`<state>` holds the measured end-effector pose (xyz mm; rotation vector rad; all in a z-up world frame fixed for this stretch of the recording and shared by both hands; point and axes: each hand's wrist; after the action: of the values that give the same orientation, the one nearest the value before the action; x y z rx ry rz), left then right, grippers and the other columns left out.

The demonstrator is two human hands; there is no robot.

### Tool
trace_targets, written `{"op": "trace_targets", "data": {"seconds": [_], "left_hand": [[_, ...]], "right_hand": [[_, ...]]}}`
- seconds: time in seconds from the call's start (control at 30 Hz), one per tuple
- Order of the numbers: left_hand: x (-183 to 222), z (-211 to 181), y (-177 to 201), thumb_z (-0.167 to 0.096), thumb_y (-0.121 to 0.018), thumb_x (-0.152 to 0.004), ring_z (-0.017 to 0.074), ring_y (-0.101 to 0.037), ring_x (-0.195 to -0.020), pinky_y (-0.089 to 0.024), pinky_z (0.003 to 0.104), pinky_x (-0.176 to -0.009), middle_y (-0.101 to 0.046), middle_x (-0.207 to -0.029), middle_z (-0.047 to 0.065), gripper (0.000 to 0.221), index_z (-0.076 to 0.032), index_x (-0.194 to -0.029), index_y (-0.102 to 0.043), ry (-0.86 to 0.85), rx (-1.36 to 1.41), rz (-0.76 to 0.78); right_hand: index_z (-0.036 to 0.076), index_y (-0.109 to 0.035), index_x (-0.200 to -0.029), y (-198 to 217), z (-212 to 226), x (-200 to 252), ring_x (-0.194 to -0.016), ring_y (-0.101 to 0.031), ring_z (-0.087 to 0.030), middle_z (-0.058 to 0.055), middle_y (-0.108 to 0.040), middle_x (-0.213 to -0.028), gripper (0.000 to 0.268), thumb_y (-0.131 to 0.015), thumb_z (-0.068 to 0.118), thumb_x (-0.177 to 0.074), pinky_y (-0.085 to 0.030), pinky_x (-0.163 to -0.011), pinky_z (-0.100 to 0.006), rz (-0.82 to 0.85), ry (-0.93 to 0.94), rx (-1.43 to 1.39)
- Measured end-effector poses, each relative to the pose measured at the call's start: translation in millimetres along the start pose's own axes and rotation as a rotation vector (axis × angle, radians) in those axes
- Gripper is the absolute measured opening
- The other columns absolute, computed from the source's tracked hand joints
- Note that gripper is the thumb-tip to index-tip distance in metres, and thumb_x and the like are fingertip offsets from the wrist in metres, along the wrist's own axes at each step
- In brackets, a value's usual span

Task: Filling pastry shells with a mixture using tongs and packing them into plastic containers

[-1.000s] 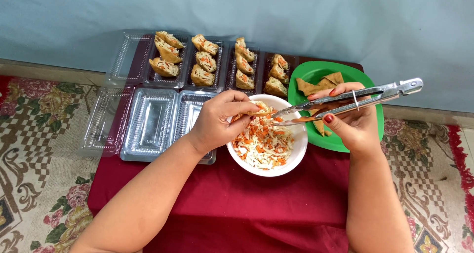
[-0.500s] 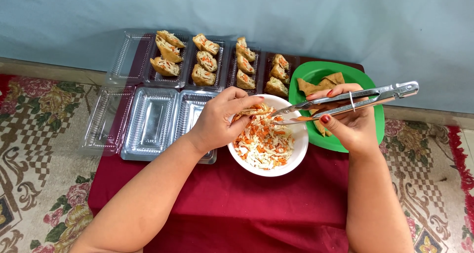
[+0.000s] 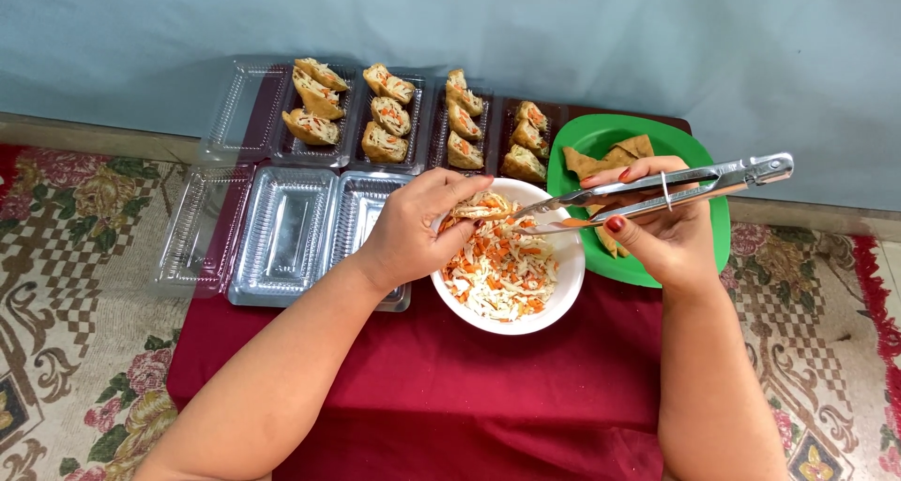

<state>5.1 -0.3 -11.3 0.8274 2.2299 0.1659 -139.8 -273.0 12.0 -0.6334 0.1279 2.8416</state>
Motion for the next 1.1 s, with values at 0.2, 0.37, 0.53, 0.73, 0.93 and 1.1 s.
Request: {"op": "trace_targets", "data": {"seconds": [0.2,0.37,0.53,0.73,0.93,1.1], "left_hand": [[1,0,-2,0.002,-0.074,-0.081,0.0321,-0.072,-0.09,-0.058,0.04,-0.08,-0.071,-0.1,0.012,0.041,-0.014,-0.118,-0.077,0.003,0.011,-0.008],[-1,-4,-1,0.005,-0.072,-0.084,0.0315,-0.07,-0.088,-0.058,0.041,-0.08,-0.07,-0.099,0.015,0.047,-0.013,-0.128,-0.073,-0.026,0.021,-0.01],[0,3,-3,0.001,-0.075,-0.084,0.0308,-0.072,-0.089,-0.059,0.04,-0.078,-0.069,-0.098,0.011,0.036,-0.015,-0.117,-0.078,-0.045,0.004,-0.017],[0,3,-3,-0.002,-0.075,-0.087,0.0278,-0.072,-0.088,-0.06,0.037,-0.077,-0.069,-0.099,0.011,0.03,-0.013,-0.115,-0.079,-0.051,0.035,-0.029],[-1,1,-2,-0.001,-0.075,-0.087,0.0295,-0.072,-0.087,-0.06,0.038,-0.075,-0.07,-0.099,0.013,0.026,-0.009,-0.112,-0.079,-0.063,0.056,-0.036],[-3,-1,3,0.003,-0.073,-0.087,0.0262,-0.072,-0.083,-0.06,0.037,-0.075,-0.072,-0.102,0.011,0.035,-0.014,-0.118,-0.078,-0.079,0.051,-0.014]], "right_hand": [[-0.003,-0.041,-0.117,2,-4,0,-0.111,-0.072,-0.04,-0.033,-0.063,-0.121,0.043,-0.072,0.001,-0.087,-0.065,-0.088,-0.04,0.005,0.007,-0.015],[-0.003,-0.041,-0.117,-1,1,0,-0.11,-0.073,-0.039,-0.033,-0.064,-0.12,0.043,-0.072,0.001,-0.088,-0.064,-0.088,-0.039,-0.003,-0.007,0.014],[-0.004,-0.041,-0.117,0,-1,0,-0.11,-0.073,-0.04,-0.034,-0.063,-0.12,0.044,-0.073,0.002,-0.087,-0.064,-0.088,-0.04,-0.003,-0.002,0.012],[-0.004,-0.041,-0.117,-3,0,-1,-0.11,-0.073,-0.039,-0.033,-0.063,-0.12,0.043,-0.072,0.001,-0.088,-0.063,-0.091,-0.04,0.001,0.005,0.029],[-0.004,-0.041,-0.117,-4,-3,-1,-0.11,-0.073,-0.039,-0.032,-0.064,-0.12,0.043,-0.072,0.0,-0.087,-0.063,-0.09,-0.039,0.006,0.025,0.046],[-0.003,-0.041,-0.117,-15,6,-1,-0.108,-0.073,-0.038,-0.033,-0.064,-0.121,0.042,-0.072,0.002,-0.09,-0.062,-0.089,-0.039,-0.017,0.061,0.116]]}}
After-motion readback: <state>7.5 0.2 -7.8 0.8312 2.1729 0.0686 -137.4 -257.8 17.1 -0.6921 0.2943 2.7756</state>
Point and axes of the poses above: each hand's wrist, its own x-axis away from the middle knuckle, its own y-axis out of the back of the hand, z = x × y
